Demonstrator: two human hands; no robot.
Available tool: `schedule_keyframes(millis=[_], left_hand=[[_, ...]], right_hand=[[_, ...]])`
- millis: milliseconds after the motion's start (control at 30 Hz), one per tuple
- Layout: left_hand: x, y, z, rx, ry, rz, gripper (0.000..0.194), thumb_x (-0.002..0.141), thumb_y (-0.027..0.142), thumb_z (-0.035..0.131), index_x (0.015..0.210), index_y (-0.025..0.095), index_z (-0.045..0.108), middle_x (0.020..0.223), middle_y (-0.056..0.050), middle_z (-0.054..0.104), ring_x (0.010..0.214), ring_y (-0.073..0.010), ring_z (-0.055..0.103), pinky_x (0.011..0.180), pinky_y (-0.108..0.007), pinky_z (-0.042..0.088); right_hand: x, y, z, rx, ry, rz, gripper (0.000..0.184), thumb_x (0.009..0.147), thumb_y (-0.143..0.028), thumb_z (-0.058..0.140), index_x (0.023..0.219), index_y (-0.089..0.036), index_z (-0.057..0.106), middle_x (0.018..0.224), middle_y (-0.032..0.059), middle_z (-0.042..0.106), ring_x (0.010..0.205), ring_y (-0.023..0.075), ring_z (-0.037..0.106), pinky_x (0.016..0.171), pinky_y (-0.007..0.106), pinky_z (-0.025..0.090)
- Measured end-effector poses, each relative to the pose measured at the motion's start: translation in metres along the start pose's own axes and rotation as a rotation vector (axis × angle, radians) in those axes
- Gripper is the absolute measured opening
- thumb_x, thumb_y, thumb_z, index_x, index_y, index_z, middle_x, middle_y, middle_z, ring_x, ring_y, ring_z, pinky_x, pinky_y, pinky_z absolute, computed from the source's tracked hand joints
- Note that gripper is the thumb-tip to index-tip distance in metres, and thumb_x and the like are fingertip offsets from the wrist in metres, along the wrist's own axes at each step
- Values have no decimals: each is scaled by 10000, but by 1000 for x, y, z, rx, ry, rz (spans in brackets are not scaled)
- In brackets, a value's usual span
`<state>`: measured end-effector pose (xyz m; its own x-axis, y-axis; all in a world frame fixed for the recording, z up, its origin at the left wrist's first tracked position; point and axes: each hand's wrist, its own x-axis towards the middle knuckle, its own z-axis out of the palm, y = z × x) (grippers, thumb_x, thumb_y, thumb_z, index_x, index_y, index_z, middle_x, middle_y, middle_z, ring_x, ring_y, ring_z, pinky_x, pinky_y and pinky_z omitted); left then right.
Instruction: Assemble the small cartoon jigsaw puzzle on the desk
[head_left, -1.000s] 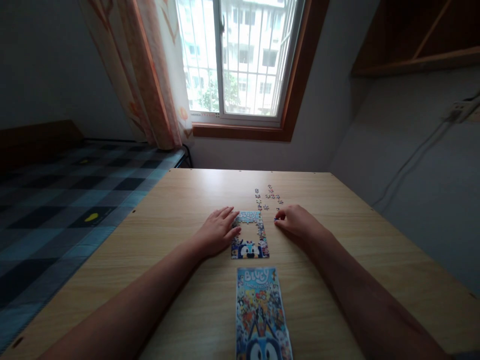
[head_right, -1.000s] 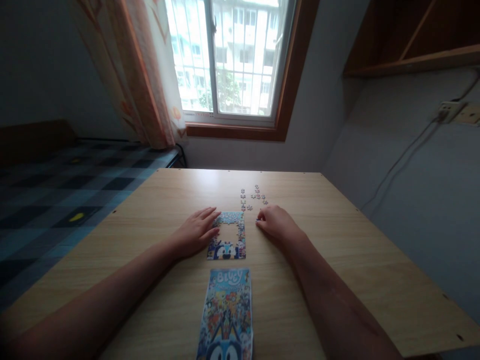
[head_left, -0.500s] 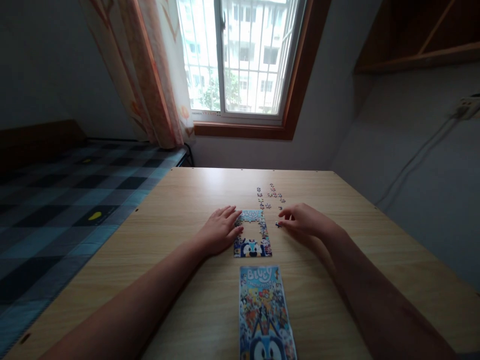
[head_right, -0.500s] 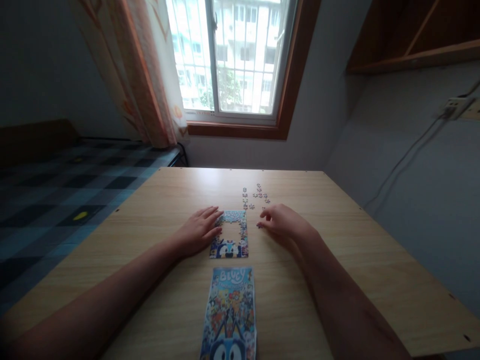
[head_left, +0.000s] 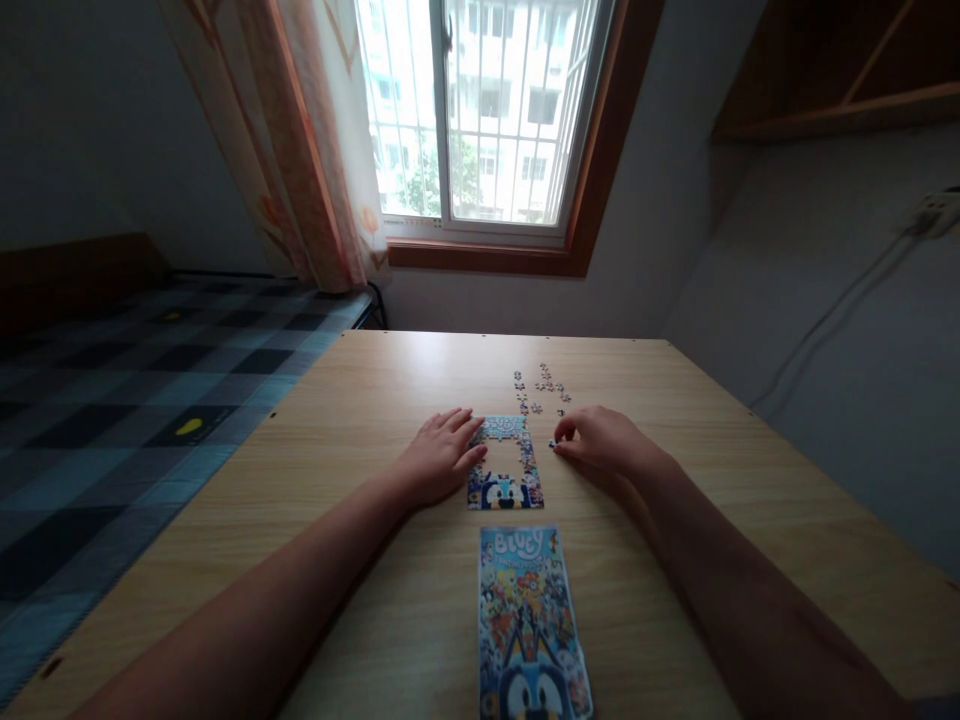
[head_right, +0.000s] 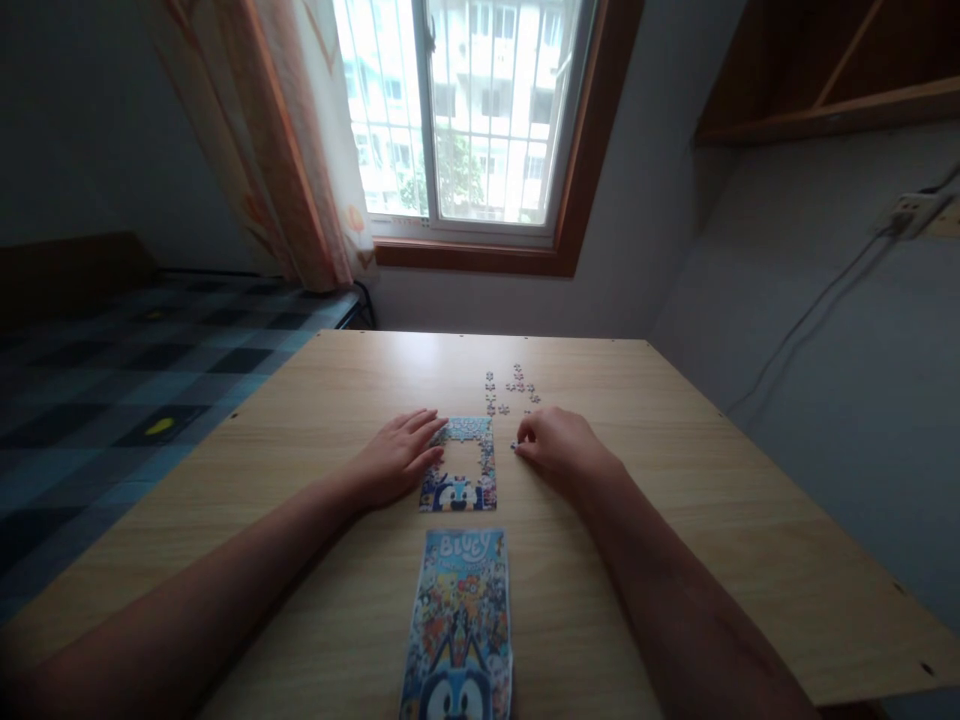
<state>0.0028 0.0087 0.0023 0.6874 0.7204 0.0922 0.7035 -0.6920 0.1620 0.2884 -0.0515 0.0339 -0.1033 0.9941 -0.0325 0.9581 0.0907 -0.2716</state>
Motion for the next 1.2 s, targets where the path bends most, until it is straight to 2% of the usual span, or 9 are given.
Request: schedule_keyframes(millis=[167,367,433,533,600,767,933,1067,1200], left_hand=[[0,-1,0,2,-4,-4,598,1014,540,328,1492,198,434,1595,-118,394,1486,-299,321,1223,-493,241],[0,1,-1,1,-17,-5,604,1022,530,310,1500,180,421,1600,-129,381,1490,-307,310,1221,-505,239],[0,1,-2,-4,-14,-1,604,1022,536,306,1496,182,424,1597,-130,387,1487,-307,316,1218,-510,243],[0,1,-1,-1,-4,-2,601,1021,543,304,1490,188,432,1593,-131,393,1483,-305,324,1217,-512,244],[0,1,0,-1,5,-2,602,1019,547,306,1489,193,433,1590,-130,398,1480,-306,330,1216,-515,246],[0,-1,3,-13,28,8,588,1010,549,334,1478,210,443,1583,-119,414,1472,-308,345,1209,-518,257],[0,0,2,-2,17,-1,590,1009,544,347,1487,209,433,1588,-113,408,1480,-296,332,1219,-493,242],[0,1,1,-1,-3,-8,594,1008,538,353,1491,201,429,1591,-120,401,1484,-299,323,1223,-498,234],[0,1,1,8,-5,1,593,1012,536,343,1493,198,423,1592,-125,397,1484,-300,323,1221,-504,234]], right_hand=[[3,4,-1,152,-77,-7,115,790,-275,721,882,-220,761,883,53,747,749,182,643,621,273,421],[4,14,1,571,-265,-107,198,792,-345,749,874,-168,718,874,66,735,768,164,647,637,253,469],[3,12,1,733,-306,-167,257,789,-392,763,892,-164,705,863,60,729,763,151,652,633,243,477],[1,1,0,871,-302,-196,279,777,-409,777,870,-164,680,789,32,708,704,131,652,544,209,438],[1,-10,1,886,-289,-185,253,774,-383,777,869,-167,686,762,20,707,666,119,647,513,199,424],[3,-31,14,871,-297,-113,171,762,-284,774,871,-166,717,775,22,734,631,108,636,587,230,516],[6,-38,26,761,-214,-120,89,763,-176,749,849,-158,732,734,21,727,653,114,649,601,215,495],[4,-42,27,675,-190,-130,65,767,-162,734,832,-166,744,754,29,743,675,135,668,623,232,499],[0,-45,27,531,-108,-175,91,787,-151,697,814,-192,774,776,24,763,703,143,679,657,244,494]])
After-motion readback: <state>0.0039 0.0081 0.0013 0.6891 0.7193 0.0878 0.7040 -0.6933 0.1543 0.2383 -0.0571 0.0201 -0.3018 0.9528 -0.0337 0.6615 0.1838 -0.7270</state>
